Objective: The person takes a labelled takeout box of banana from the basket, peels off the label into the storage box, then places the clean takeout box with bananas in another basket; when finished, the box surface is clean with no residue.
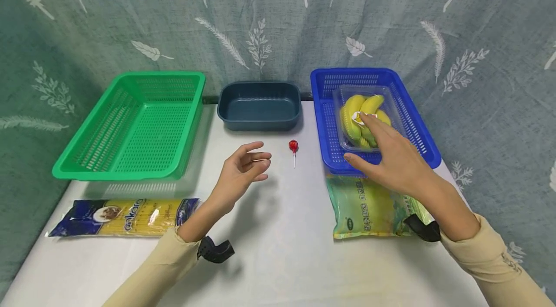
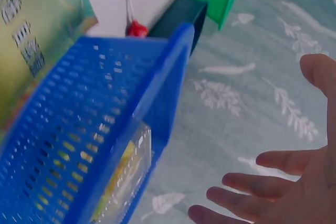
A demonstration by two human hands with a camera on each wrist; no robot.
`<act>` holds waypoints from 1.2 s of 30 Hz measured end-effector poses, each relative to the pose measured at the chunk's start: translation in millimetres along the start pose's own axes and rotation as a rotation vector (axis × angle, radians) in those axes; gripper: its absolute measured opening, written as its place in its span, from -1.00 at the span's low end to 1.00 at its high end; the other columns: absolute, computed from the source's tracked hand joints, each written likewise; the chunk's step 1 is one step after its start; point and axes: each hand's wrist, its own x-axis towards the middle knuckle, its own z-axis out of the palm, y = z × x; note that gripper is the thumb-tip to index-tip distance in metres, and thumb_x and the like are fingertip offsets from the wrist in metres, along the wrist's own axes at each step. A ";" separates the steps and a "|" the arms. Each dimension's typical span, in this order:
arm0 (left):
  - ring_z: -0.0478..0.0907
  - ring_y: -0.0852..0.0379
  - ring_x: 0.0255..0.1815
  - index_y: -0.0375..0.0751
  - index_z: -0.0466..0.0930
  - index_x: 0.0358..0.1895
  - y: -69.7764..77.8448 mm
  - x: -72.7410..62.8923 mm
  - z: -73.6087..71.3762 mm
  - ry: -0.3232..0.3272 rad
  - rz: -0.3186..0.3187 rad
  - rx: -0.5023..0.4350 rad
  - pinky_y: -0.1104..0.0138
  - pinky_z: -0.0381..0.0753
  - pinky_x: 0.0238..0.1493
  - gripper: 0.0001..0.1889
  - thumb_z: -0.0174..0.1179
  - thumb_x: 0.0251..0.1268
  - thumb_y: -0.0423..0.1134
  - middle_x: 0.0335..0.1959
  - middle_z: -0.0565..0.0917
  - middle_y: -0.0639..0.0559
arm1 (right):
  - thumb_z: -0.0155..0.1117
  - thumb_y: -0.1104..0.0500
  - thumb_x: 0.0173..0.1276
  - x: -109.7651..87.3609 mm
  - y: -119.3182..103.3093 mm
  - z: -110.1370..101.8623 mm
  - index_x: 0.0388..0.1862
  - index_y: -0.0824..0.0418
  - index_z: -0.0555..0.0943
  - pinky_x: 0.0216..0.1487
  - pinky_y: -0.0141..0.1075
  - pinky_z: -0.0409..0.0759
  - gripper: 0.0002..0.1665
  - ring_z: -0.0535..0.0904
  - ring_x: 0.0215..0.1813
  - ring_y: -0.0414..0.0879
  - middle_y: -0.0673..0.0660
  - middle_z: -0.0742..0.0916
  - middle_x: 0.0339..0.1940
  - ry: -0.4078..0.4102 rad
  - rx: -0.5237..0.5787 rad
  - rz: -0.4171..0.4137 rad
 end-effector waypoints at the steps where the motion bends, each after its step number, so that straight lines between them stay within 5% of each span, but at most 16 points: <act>1: 0.63 -0.05 0.09 -0.20 0.39 0.37 -1.2 2.3 2.3 0.001 -0.012 -0.009 0.15 0.69 -0.04 -0.46 0.30 0.35 -0.29 0.11 0.63 -0.19 | 0.39 -0.13 0.33 1.5 1.8 -1.2 0.65 -0.01 0.05 0.29 0.40 0.18 0.06 0.12 0.53 0.33 0.21 0.23 0.59 0.012 0.008 -0.004; 9: 0.61 -0.13 0.10 -0.23 0.41 0.34 -3.1 21.3 21.1 0.025 -0.112 -0.117 0.11 0.69 -0.07 -0.50 0.28 0.37 -0.33 0.06 0.64 -0.21 | 0.39 -0.04 0.36 14.7 17.7 -6.7 0.61 0.17 0.15 0.22 0.37 0.28 -0.03 0.27 0.42 0.41 0.35 0.32 0.52 0.063 0.033 -0.033; 15: 0.61 -0.16 0.09 -0.23 0.44 0.32 -3.6 37.4 33.9 0.053 -0.159 -0.156 0.13 0.71 -0.13 -0.50 0.30 0.34 -0.36 0.00 0.65 -0.19 | 0.32 -0.03 0.42 27.7 30.4 -13.0 0.61 0.20 0.12 0.11 0.35 0.41 -0.06 0.41 0.25 0.51 0.40 0.32 0.51 0.025 0.074 0.017; 24: 0.64 -0.07 0.06 -0.25 0.42 0.32 -7.2 62.6 61.5 0.012 -0.212 -0.196 0.14 0.72 -0.14 -0.51 0.26 0.35 -0.41 -0.05 0.69 -0.17 | 0.23 -0.08 0.48 39.3 39.3 -20.9 0.59 0.21 0.18 0.18 0.32 0.40 -0.15 0.37 0.34 0.43 0.43 0.40 0.44 0.055 0.113 0.066; 31: 0.64 -0.06 0.08 -0.23 0.47 0.27 -9.4 77.0 77.0 0.082 -0.336 -0.325 0.18 0.72 -0.15 -0.51 0.32 0.28 -0.40 0.17 0.50 -0.24 | 0.15 -0.15 0.51 51.1 49.1 -31.8 0.59 0.27 0.14 0.15 0.36 0.37 -0.13 0.33 0.37 0.42 0.43 0.38 0.45 0.049 0.075 0.103; 36: 0.56 -0.20 0.20 -0.25 0.48 0.25 -12.7 84.6 84.7 0.104 -0.379 -0.350 0.21 0.73 -0.23 -0.52 0.32 0.26 -0.44 0.02 0.64 -0.18 | 0.07 -0.26 0.51 61.1 57.7 -36.7 0.60 0.33 0.07 0.16 0.38 0.33 -0.03 0.28 0.40 0.43 0.47 0.31 0.48 -0.016 0.028 0.175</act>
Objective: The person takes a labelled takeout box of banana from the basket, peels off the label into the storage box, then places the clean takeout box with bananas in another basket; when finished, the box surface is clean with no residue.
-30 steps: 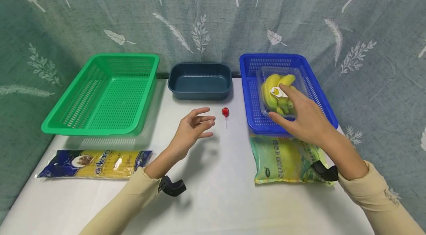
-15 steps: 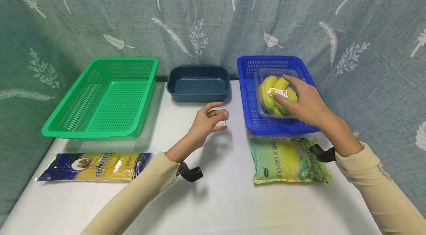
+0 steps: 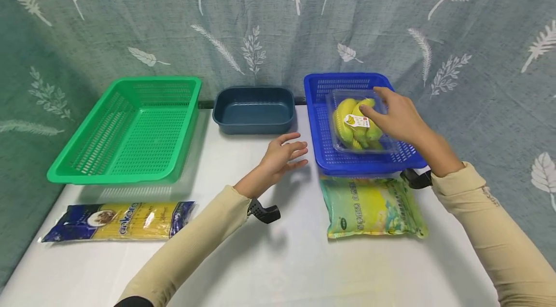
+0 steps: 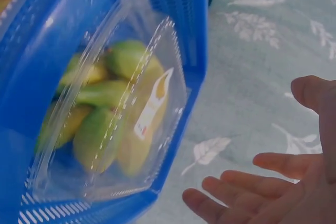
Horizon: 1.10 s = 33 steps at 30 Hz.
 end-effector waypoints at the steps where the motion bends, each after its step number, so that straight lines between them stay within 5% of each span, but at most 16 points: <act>1: 0.55 -0.22 0.21 -0.25 0.48 0.25 -0.4 1.6 1.4 0.001 -0.005 0.000 0.21 0.73 -0.25 -0.52 0.31 0.27 -0.45 -0.02 0.67 -0.17 | 0.05 -0.28 0.51 2.4 1.9 -0.8 0.60 0.34 0.05 0.16 0.38 0.33 -0.01 0.27 0.40 0.44 0.49 0.30 0.47 -0.017 -0.008 0.011; 13: 0.64 -0.06 -0.01 -0.26 0.42 0.30 -8.1 18.0 14.8 -0.001 -0.055 -0.013 0.07 0.68 -0.03 -0.45 0.32 0.23 -0.47 -0.12 0.70 -0.11 | -0.08 -0.35 0.52 30.1 31.5 -4.2 0.54 0.51 0.04 0.17 0.36 0.35 0.07 0.29 0.33 0.52 0.63 0.33 0.37 -0.093 -0.042 0.135; 26: 0.64 0.10 -0.30 -0.25 0.39 0.36 -1.6 22.7 22.9 -0.053 -0.036 0.074 0.30 0.71 -0.36 -0.43 0.20 0.26 -0.53 -0.13 0.68 -0.18 | -0.14 -0.30 0.55 64.7 56.5 -1.5 0.45 0.68 0.05 0.24 0.32 0.31 0.07 0.28 0.30 0.55 0.69 0.28 0.36 -0.157 -0.037 0.192; 33: 0.64 0.09 -0.31 -0.18 0.44 0.30 -1.2 20.7 25.0 -0.062 -0.018 0.125 0.36 0.68 -0.45 -0.46 0.24 0.24 -0.54 -0.23 0.69 -0.11 | -0.17 -0.38 0.52 72.1 63.4 -4.8 0.47 0.68 -0.04 0.00 0.17 0.60 0.16 0.42 0.19 0.53 0.69 0.17 0.42 -0.233 0.076 0.259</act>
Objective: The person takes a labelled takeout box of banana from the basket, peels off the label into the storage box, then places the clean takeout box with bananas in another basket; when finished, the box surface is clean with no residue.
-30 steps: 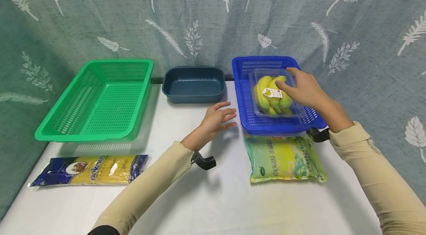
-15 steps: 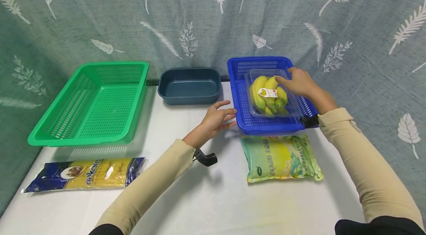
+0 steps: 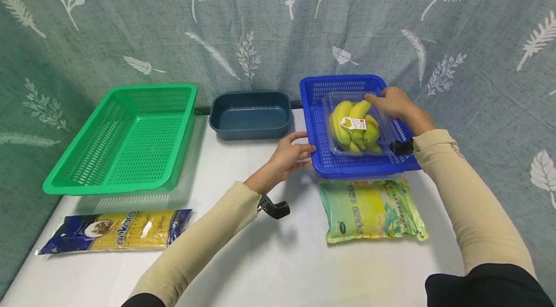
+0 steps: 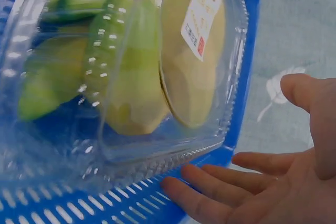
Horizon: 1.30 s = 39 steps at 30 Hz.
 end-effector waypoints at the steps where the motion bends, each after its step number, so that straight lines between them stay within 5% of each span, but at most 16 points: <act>1: 0.64 0.09 -0.31 -0.17 0.44 0.29 -0.5 -0.3 -0.5 -0.005 0.001 -0.001 0.36 0.68 -0.45 -0.47 0.23 0.25 -0.54 -0.24 0.69 -0.10 | -0.16 -0.37 0.52 1.5 1.0 -0.2 0.47 0.68 -0.03 0.01 0.16 0.60 0.16 0.36 0.25 0.54 0.68 0.16 0.42 -0.018 0.033 0.005; 6: 0.66 0.10 -0.31 -0.18 0.42 0.32 -2.2 -0.6 -3.6 -0.032 0.008 0.002 0.34 0.70 -0.42 -0.45 0.24 0.27 -0.53 -0.23 0.70 -0.11 | -0.14 -0.35 0.53 9.7 2.8 1.5 0.40 0.67 0.12 0.04 0.14 0.61 0.08 0.31 0.26 0.50 0.68 0.33 0.16 -0.049 0.140 0.032; 11: 0.66 0.10 -0.31 -0.25 0.35 0.41 -1.9 0.2 -5.6 -0.038 0.007 0.018 0.33 0.70 -0.42 -0.38 0.23 0.26 -0.53 -0.27 0.69 -0.10 | -0.02 -0.28 0.52 21.4 0.0 6.1 0.38 0.64 0.17 -0.08 0.07 0.67 0.00 0.50 -0.20 0.18 0.40 0.47 -0.20 -0.062 0.103 0.062; 14: 0.66 0.10 -0.31 -0.26 0.34 0.42 -1.6 1.0 -5.5 -0.040 0.005 0.023 0.32 0.70 -0.43 -0.37 0.23 0.26 -0.54 -0.29 0.68 -0.10 | 0.07 -0.23 0.51 28.8 0.5 10.6 0.10 0.51 0.38 -0.24 -0.02 0.71 -0.24 0.38 -0.48 -0.01 0.13 0.35 -0.52 -0.040 0.063 0.088; 16: 0.66 0.09 -0.30 -0.26 0.35 0.40 -1.6 1.8 -5.3 -0.042 0.006 0.022 0.31 0.71 -0.42 -0.38 0.23 0.26 -0.54 -0.29 0.69 -0.11 | 0.06 -0.21 0.52 30.8 -0.1 11.7 0.16 0.58 0.32 -0.22 -0.02 0.70 -0.19 0.48 -0.35 0.12 0.33 0.49 -0.37 -0.068 0.049 0.105; 18: 0.66 0.09 -0.29 -0.25 0.35 0.40 -1.5 2.4 -5.0 -0.048 0.005 0.022 0.30 0.71 -0.41 -0.39 0.23 0.26 -0.54 -0.28 0.69 -0.12 | 0.04 -0.23 0.52 32.6 -0.8 11.7 0.35 0.65 0.16 -0.16 0.01 0.70 -0.04 0.50 -0.11 0.29 0.58 0.47 0.01 -0.108 0.041 0.128; 21: 0.66 0.08 -0.27 -0.25 0.35 0.39 -1.6 2.9 -5.4 -0.053 0.004 0.020 0.31 0.71 -0.42 -0.39 0.23 0.26 -0.55 -0.26 0.69 -0.14 | -0.03 -0.28 0.53 34.9 -1.1 10.1 0.48 0.63 -0.39 -0.01 0.11 0.64 0.22 0.28 0.28 0.51 0.66 -0.09 0.48 -0.191 0.078 0.151; 28: 0.67 0.03 -0.23 -0.26 0.34 0.39 -0.6 2.1 -6.6 -0.068 0.010 0.021 0.30 0.71 -0.42 -0.37 0.24 0.23 -0.56 -0.22 0.71 -0.19 | -0.08 -0.39 0.48 43.8 10.9 8.5 0.47 0.49 -0.60 0.18 0.22 0.49 0.32 0.02 0.43 0.61 0.63 -0.26 0.50 -0.257 0.214 0.192; 39: 0.65 0.02 -0.22 -0.25 0.37 0.36 -1.8 4.0 -9.9 -0.068 0.015 0.007 0.28 0.72 -0.40 -0.38 0.25 0.20 -0.58 -0.26 0.69 -0.16 | 0.10 -0.18 0.53 46.8 15.5 14.1 0.49 0.61 -0.42 0.02 0.12 0.63 0.22 0.24 0.33 0.60 0.67 -0.03 0.47 -0.200 0.299 0.219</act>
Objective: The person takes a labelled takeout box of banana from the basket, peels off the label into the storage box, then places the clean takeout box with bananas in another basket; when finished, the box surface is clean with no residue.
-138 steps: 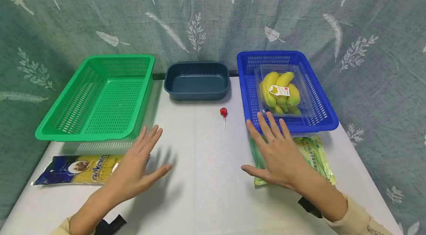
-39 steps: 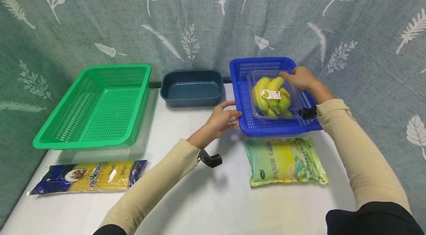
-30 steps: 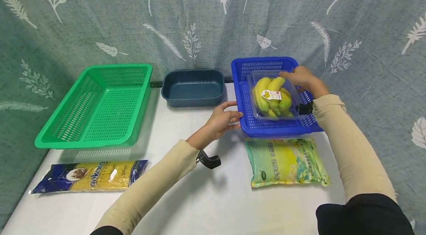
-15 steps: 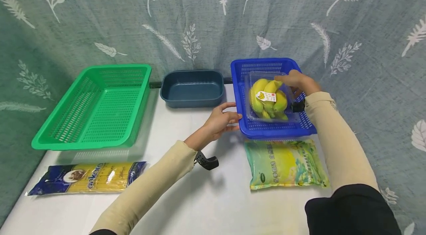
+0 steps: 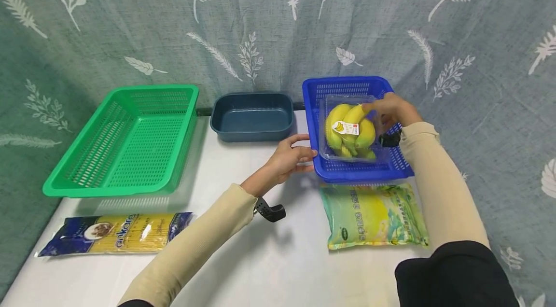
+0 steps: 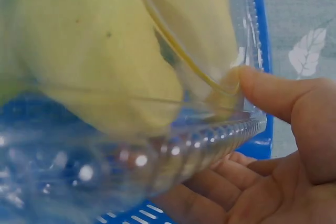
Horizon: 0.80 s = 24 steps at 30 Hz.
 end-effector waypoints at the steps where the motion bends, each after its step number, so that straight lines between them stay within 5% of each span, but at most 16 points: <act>1: 0.65 0.02 -0.22 -0.24 0.38 0.35 0.4 -0.5 -0.6 0.001 0.001 0.000 0.28 0.72 -0.40 -0.38 0.25 0.20 -0.58 -0.25 0.69 -0.16 | 0.10 -0.15 0.54 -1.8 -1.8 -0.7 0.49 0.62 -0.37 0.02 0.11 0.63 0.18 0.26 0.32 0.60 0.68 0.02 0.45 0.002 0.004 -0.003; 12: 0.67 0.03 -0.27 -0.23 0.41 0.32 0.3 -1.4 -1.6 -0.002 -0.006 -0.011 0.26 0.72 -0.42 -0.41 0.25 0.19 -0.59 -0.26 0.70 -0.17 | 0.12 -0.06 0.52 -30.0 -20.4 -9.4 0.40 0.74 -0.04 -0.10 0.04 0.69 -0.01 0.34 0.27 0.58 0.69 0.17 0.37 0.122 -0.002 -0.037; 17: 0.67 0.04 -0.27 -0.25 0.39 0.34 1.7 -1.9 0.0 -0.001 -0.015 -0.013 0.27 0.72 -0.40 -0.40 0.25 0.21 -0.59 -0.24 0.70 -0.19 | 0.12 -0.10 0.52 -39.9 -25.2 -15.5 0.43 0.72 -0.05 -0.14 -0.01 0.71 0.03 0.35 0.29 0.56 0.66 0.15 0.41 0.187 0.047 -0.072; 20: 0.67 0.05 -0.26 -0.26 0.36 0.38 2.9 -1.8 0.6 -0.003 -0.026 -0.009 0.27 0.72 -0.40 -0.37 0.25 0.22 -0.58 -0.23 0.71 -0.19 | 0.12 -0.11 0.51 -44.9 -26.8 -17.9 0.43 0.71 -0.02 -0.16 -0.03 0.72 0.03 0.56 0.10 0.45 0.64 0.19 0.39 0.234 0.082 -0.093; 24: 0.66 0.06 -0.27 -0.27 0.34 0.40 4.2 -1.6 0.9 -0.007 -0.034 -0.006 0.28 0.72 -0.40 -0.35 0.25 0.21 -0.58 -0.26 0.70 -0.17 | 0.14 -0.14 0.48 -51.8 -30.1 -19.4 0.37 0.72 0.10 -0.20 -0.03 0.72 -0.01 0.68 -0.30 0.03 0.58 0.25 0.35 0.303 0.133 -0.120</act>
